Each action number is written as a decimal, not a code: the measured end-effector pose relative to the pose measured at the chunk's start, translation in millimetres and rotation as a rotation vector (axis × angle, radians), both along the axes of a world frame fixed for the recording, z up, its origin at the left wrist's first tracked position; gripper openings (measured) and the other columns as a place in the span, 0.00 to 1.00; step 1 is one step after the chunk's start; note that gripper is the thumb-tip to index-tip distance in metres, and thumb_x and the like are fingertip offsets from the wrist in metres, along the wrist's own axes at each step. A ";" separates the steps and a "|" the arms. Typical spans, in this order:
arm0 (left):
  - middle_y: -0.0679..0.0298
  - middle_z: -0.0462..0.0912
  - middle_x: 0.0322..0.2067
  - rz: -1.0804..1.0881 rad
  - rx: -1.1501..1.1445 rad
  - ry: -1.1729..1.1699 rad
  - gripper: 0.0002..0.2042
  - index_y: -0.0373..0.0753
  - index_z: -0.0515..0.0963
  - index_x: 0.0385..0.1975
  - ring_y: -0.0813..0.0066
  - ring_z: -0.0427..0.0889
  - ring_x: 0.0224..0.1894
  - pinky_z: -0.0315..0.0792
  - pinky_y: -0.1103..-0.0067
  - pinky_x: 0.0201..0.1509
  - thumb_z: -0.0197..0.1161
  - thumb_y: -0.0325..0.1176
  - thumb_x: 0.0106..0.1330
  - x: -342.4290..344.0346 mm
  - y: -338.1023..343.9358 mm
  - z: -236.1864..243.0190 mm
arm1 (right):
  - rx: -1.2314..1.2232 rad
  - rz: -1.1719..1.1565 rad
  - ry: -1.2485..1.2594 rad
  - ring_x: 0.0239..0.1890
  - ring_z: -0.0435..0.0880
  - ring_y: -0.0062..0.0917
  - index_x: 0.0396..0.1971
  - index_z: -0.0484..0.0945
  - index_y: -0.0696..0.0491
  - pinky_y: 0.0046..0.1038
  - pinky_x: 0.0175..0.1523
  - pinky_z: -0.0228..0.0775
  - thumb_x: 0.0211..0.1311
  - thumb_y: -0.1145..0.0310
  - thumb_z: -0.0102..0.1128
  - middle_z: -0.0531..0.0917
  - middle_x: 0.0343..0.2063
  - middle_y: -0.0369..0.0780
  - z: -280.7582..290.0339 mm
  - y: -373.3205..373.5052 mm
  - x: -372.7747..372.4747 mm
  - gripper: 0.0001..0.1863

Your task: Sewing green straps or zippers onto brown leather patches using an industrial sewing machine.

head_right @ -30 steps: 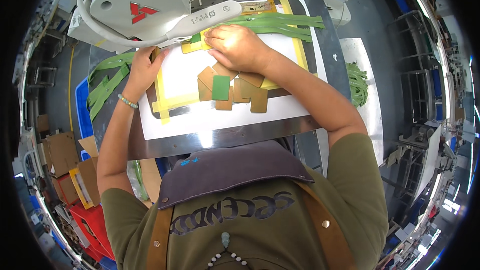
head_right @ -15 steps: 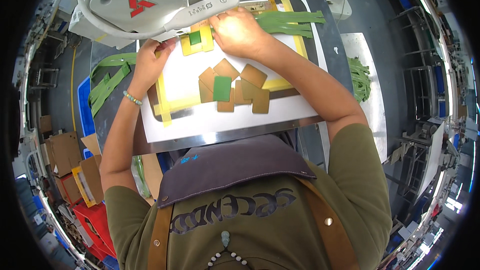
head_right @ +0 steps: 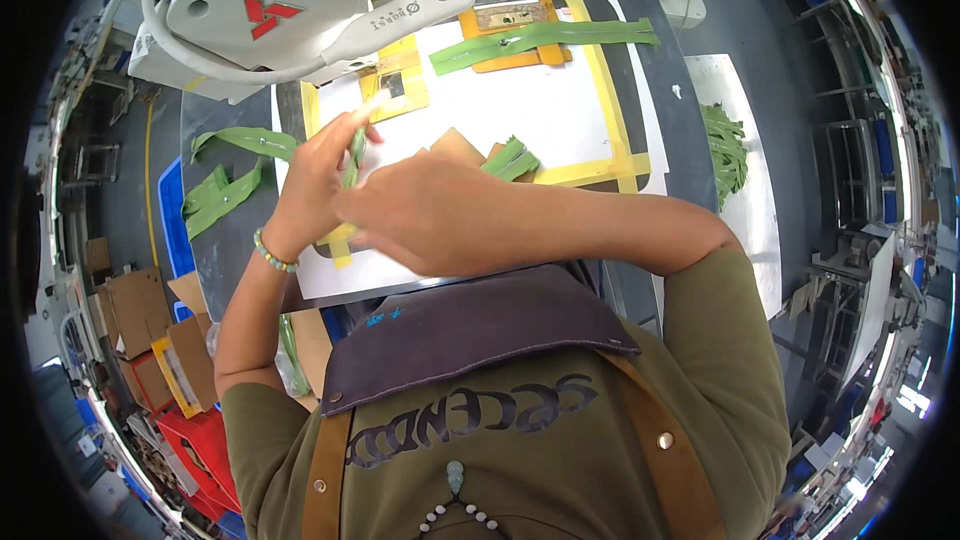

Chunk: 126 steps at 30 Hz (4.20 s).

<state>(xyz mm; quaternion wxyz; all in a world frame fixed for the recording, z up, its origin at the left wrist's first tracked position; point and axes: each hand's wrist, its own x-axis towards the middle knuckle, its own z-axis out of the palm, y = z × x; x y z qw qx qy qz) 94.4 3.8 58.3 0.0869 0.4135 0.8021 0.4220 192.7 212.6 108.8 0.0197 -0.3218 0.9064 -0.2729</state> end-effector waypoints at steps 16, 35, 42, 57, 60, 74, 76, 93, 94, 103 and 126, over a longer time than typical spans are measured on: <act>0.55 0.89 0.45 0.583 0.419 -0.321 0.27 0.28 0.81 0.57 0.74 0.83 0.47 0.74 0.78 0.49 0.46 0.49 0.86 -51.3 -84.0 -20.1 | 0.172 -0.250 0.100 0.30 0.87 0.38 0.46 0.87 0.53 0.36 0.36 0.78 0.69 0.61 0.67 0.88 0.28 0.41 -35.1 68.1 -31.8 0.13; 0.54 0.85 0.57 1.120 0.112 0.791 0.17 0.34 0.85 0.53 0.63 0.84 0.56 0.75 0.67 0.63 0.71 0.38 0.71 -98.7 -207.5 -54.0 | 0.324 -0.122 -0.180 0.38 0.86 0.41 0.38 0.78 0.56 0.40 0.42 0.78 0.59 0.66 0.73 0.82 0.36 0.41 -46.4 97.0 7.6 0.14; 0.56 0.80 0.65 0.132 -0.031 0.402 0.24 0.38 0.79 0.61 0.55 0.79 0.67 0.71 0.65 0.71 0.74 0.30 0.64 12.8 -35.8 -41.0 | 0.105 -0.169 0.062 0.40 0.85 0.38 0.41 0.79 0.55 0.38 0.41 0.77 0.62 0.67 0.71 0.81 0.41 0.39 -74.8 80.1 1.5 0.13; 0.55 0.68 0.75 -0.227 -0.143 0.253 0.39 0.39 0.70 0.72 0.47 0.62 0.79 0.57 0.57 0.79 0.77 0.39 0.59 30.1 13.6 -56.4 | -0.098 -0.134 -0.201 0.33 0.85 0.33 0.52 0.77 0.55 0.35 0.39 0.78 0.57 0.72 0.76 0.78 0.45 0.40 -72.3 67.1 14.0 0.23; 0.55 0.70 0.74 -0.215 -0.210 0.289 0.35 0.38 0.72 0.70 0.47 0.63 0.78 0.58 0.57 0.78 0.75 0.37 0.61 30.5 8.5 -54.7 | -0.150 -0.104 -0.172 0.33 0.84 0.31 0.49 0.79 0.55 0.34 0.39 0.78 0.59 0.72 0.75 0.78 0.42 0.40 -78.5 63.1 7.0 0.20; 0.62 0.87 0.49 -0.199 0.105 0.882 0.21 0.39 0.85 0.50 0.70 0.84 0.42 0.78 0.77 0.38 0.77 0.32 0.55 36.4 10.5 -18.2 | -0.457 -0.259 -0.758 0.31 0.79 0.19 0.36 0.83 0.57 0.25 0.39 0.71 0.74 0.61 0.65 0.82 0.27 0.35 -43.0 66.7 -14.4 0.13; 0.64 0.88 0.43 -0.215 0.101 1.101 0.12 0.38 0.88 0.43 0.75 0.81 0.37 0.74 0.81 0.33 0.72 0.30 0.58 32.8 13.2 -16.6 | -0.586 -0.181 -1.024 0.30 0.76 0.14 0.38 0.83 0.56 0.21 0.40 0.69 0.77 0.60 0.62 0.80 0.27 0.30 -43.1 61.6 -15.5 0.13; 0.58 0.87 0.42 -0.095 -0.020 1.047 0.17 0.32 0.87 0.44 0.66 0.84 0.34 0.78 0.75 0.32 0.73 0.23 0.52 -10.4 -20.9 -22.4 | -0.030 -0.175 0.244 0.45 0.83 0.34 0.48 0.88 0.49 0.36 0.48 0.80 0.69 0.60 0.65 0.79 0.39 0.39 -83.2 64.1 -80.9 0.14; 0.57 0.86 0.42 -0.086 -0.023 1.044 0.16 0.31 0.87 0.43 0.64 0.85 0.34 0.79 0.73 0.34 0.72 0.23 0.52 -14.6 -19.3 -23.4 | 0.010 -0.167 0.286 0.46 0.82 0.33 0.47 0.89 0.50 0.36 0.48 0.79 0.67 0.61 0.68 0.78 0.40 0.39 -87.4 64.1 -82.9 0.14; 0.58 0.86 0.46 -0.164 -0.204 1.026 0.17 0.32 0.84 0.47 0.63 0.86 0.44 0.82 0.72 0.43 0.69 0.25 0.56 -62.6 9.7 -45.4 | -0.060 -0.141 0.269 0.44 0.82 0.33 0.45 0.89 0.51 0.36 0.48 0.78 0.66 0.63 0.69 0.79 0.38 0.38 -91.4 77.7 -91.9 0.11; 0.58 0.87 0.48 -0.167 -0.417 1.051 0.17 0.33 0.83 0.46 0.66 0.86 0.47 0.84 0.75 0.51 0.68 0.24 0.54 -61.0 33.6 -39.0 | -0.155 -0.067 0.418 0.49 0.85 0.30 0.45 0.90 0.54 0.33 0.53 0.82 0.65 0.68 0.68 0.89 0.48 0.35 -103.6 85.1 -103.6 0.12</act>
